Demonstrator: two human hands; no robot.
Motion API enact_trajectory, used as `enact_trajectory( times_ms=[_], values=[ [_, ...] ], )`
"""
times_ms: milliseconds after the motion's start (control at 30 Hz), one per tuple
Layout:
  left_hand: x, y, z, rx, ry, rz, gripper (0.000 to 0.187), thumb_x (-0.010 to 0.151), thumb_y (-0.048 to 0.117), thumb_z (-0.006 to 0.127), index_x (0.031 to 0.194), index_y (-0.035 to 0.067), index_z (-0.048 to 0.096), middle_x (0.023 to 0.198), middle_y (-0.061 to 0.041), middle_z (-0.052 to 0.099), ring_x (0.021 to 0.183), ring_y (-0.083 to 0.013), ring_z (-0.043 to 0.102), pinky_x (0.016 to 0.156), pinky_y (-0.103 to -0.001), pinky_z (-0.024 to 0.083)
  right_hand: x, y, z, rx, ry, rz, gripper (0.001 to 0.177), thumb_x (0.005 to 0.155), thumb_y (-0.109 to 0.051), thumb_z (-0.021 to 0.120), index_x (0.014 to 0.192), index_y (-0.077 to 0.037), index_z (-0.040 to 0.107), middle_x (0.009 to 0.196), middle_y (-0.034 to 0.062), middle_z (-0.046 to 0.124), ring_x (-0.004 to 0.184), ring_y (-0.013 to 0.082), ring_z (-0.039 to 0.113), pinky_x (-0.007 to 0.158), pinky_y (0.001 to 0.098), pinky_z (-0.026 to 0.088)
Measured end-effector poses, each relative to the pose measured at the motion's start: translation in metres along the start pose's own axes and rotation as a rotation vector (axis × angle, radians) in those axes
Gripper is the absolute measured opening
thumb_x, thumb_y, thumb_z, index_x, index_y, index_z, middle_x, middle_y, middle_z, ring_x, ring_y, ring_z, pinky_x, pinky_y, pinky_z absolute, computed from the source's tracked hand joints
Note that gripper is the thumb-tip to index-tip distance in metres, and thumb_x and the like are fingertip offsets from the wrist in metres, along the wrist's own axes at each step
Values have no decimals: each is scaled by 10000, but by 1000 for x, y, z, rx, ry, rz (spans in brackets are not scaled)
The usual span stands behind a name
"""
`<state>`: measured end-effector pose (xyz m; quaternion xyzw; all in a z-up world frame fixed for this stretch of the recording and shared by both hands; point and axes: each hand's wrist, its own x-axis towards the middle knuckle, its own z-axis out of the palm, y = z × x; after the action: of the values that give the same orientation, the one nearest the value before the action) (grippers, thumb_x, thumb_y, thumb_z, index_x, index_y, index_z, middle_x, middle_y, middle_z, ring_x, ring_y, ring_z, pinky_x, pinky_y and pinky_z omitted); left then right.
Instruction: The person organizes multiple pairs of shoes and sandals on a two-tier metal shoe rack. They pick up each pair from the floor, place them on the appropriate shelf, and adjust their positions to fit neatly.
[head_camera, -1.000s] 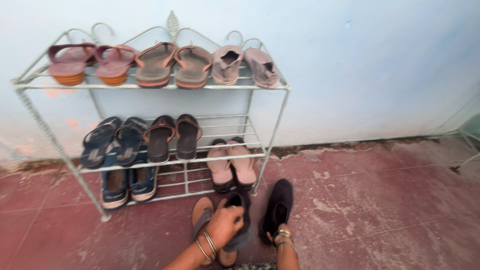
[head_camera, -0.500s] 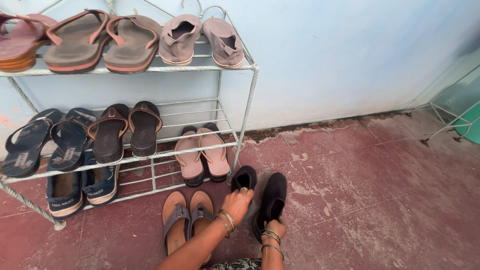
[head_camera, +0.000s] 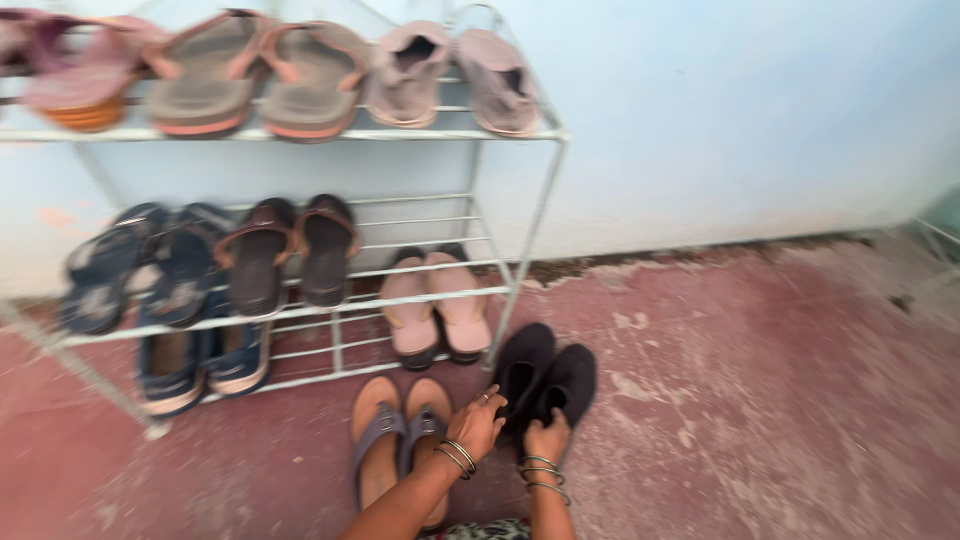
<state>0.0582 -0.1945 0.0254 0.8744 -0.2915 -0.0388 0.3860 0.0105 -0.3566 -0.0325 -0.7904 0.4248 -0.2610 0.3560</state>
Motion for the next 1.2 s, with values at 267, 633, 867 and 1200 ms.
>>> enact_trajectory(
  times_ms=[267, 633, 867, 1200],
  values=[
    [-88, -81, -164, 49, 525, -223, 227, 950, 307, 600, 1082, 171, 726, 1136, -155, 726, 1060, -358, 679, 892, -489, 543, -60, -50, 4, -105, 173, -435, 490, 776, -102, 709, 1254, -48, 613, 1254, 219, 623, 1237, 399, 526, 1095, 472, 358],
    [-174, -197, -331, 347, 581, -538, 809, 769, 154, 770, 1498, 112, 424, 1619, -98, 345, 1294, -342, 509, 950, -432, 540, -222, -229, 116, 114, -726, -1052, 685, 878, -43, 656, 1510, -94, 397, 1487, 223, 484, 1286, 420, 549, 1030, 462, 493],
    [-166, -229, -346, 395, 443, -613, 959, 714, 129, 777, 1575, 163, 357, 1586, -70, 346, 1217, -360, 550, 921, -462, 535, -272, -338, 161, -92, -1013, -1063, 897, 884, -81, 693, 1602, -98, 156, 1694, 143, 212, 1354, 395, 492, 1079, 439, 461],
    [-141, -305, -267, 628, 485, -788, 260, 999, 195, 514, 901, 97, 734, 1109, -76, 664, 939, -278, 695, 786, -408, 594, -271, -299, 196, -281, -812, -980, 519, 782, -186, 833, 1234, -52, 616, 1290, 177, 577, 1135, 393, 633, 968, 457, 523]
  ],
)
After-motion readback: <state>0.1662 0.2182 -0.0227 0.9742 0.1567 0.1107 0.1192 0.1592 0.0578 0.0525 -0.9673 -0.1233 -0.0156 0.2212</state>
